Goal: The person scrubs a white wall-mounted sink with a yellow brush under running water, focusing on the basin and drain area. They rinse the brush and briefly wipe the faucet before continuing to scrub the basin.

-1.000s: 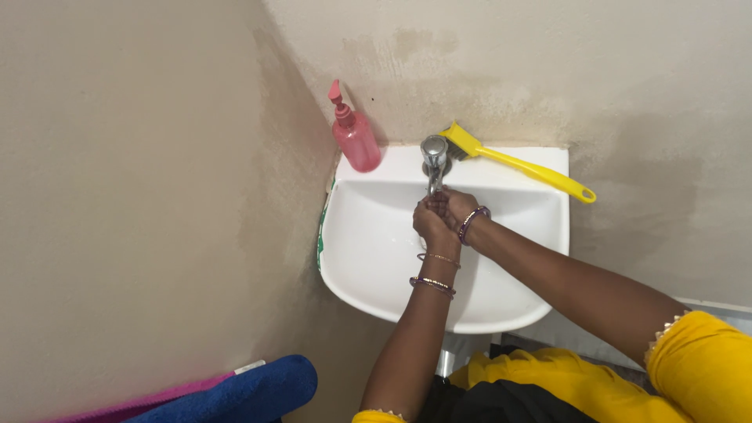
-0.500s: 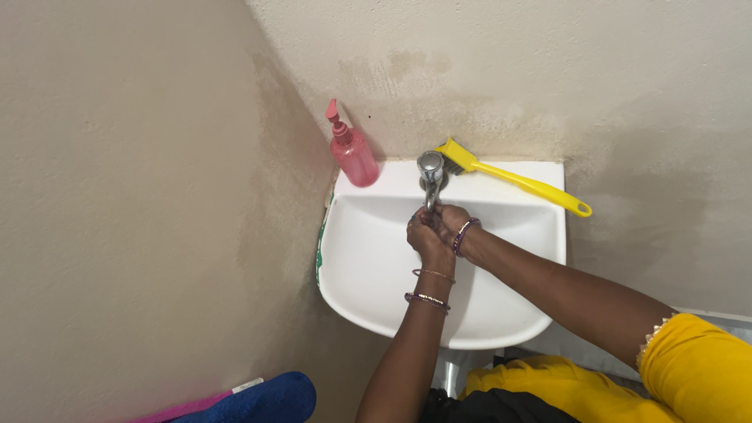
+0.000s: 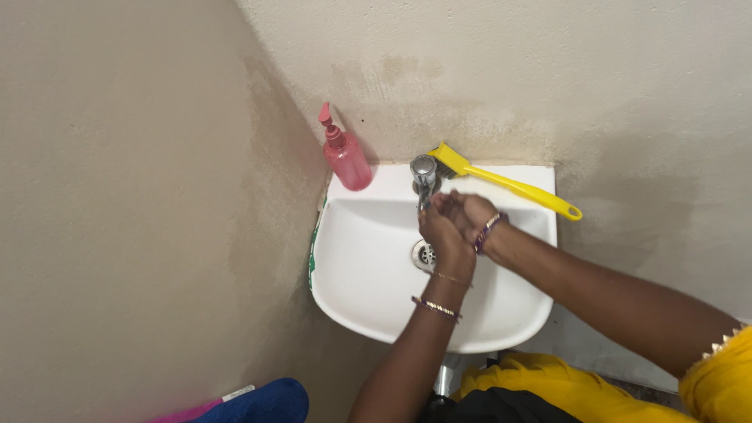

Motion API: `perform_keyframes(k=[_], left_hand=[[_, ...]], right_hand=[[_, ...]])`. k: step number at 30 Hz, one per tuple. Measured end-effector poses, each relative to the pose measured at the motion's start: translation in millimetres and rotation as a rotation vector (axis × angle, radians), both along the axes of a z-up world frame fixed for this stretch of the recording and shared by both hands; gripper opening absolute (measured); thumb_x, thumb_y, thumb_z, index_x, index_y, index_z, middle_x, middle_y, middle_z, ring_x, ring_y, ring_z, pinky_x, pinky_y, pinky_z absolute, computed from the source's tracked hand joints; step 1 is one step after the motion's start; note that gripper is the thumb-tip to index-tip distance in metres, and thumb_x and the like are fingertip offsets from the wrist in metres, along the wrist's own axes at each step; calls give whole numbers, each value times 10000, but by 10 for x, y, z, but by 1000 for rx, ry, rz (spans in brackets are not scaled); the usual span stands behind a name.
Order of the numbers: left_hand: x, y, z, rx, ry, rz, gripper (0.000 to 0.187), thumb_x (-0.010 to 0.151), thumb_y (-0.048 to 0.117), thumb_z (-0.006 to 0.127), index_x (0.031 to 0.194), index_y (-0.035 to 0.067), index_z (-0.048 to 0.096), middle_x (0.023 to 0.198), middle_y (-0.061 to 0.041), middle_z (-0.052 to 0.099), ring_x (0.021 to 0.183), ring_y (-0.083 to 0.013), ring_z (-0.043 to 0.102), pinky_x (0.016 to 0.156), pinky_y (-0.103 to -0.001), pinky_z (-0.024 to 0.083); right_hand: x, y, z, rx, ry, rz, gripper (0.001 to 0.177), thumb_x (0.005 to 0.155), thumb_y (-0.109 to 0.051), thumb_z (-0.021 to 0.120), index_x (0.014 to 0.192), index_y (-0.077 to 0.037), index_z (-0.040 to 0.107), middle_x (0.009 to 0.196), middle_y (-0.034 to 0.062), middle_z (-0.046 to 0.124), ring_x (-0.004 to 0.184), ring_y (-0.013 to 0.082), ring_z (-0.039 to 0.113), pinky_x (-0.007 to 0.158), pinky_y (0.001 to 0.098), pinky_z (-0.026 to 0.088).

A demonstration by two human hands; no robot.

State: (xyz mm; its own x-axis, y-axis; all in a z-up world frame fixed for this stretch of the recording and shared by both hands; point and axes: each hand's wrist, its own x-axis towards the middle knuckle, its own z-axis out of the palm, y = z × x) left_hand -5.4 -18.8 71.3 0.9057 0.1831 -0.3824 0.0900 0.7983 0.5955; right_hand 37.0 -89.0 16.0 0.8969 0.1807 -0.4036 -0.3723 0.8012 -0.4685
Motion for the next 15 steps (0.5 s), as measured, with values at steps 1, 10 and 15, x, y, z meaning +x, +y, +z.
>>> perform_keyframes(k=[1,10,15], left_hand=[[90,0,100,-1,-44,-12,235,1032,189,445,991,23,607,931,-82,646,861,-188,652,817,-310,561],[1102,310,347,78,0,-295,205,1012,99,430,991,17,618,905,-76,640,783,-160,612,672,-301,510],[1019,411,336,169,-47,-319,179,994,113,475,1004,0,613,857,-87,598,683,-175,562,519,-326,446]], right_hand=[[79,-2,164,-9,-46,-25,274,1077,-189,402,1020,-7,599,961,125,701,961,243,674,985,391,539],[746,-83,1170,-350,-117,134,214,1043,-93,509,1142,62,618,988,139,680,867,207,704,799,342,634],[803,-48,1141,-1297,-561,261,319,958,-111,595,1258,-25,659,1186,153,695,1047,223,705,914,347,573]])
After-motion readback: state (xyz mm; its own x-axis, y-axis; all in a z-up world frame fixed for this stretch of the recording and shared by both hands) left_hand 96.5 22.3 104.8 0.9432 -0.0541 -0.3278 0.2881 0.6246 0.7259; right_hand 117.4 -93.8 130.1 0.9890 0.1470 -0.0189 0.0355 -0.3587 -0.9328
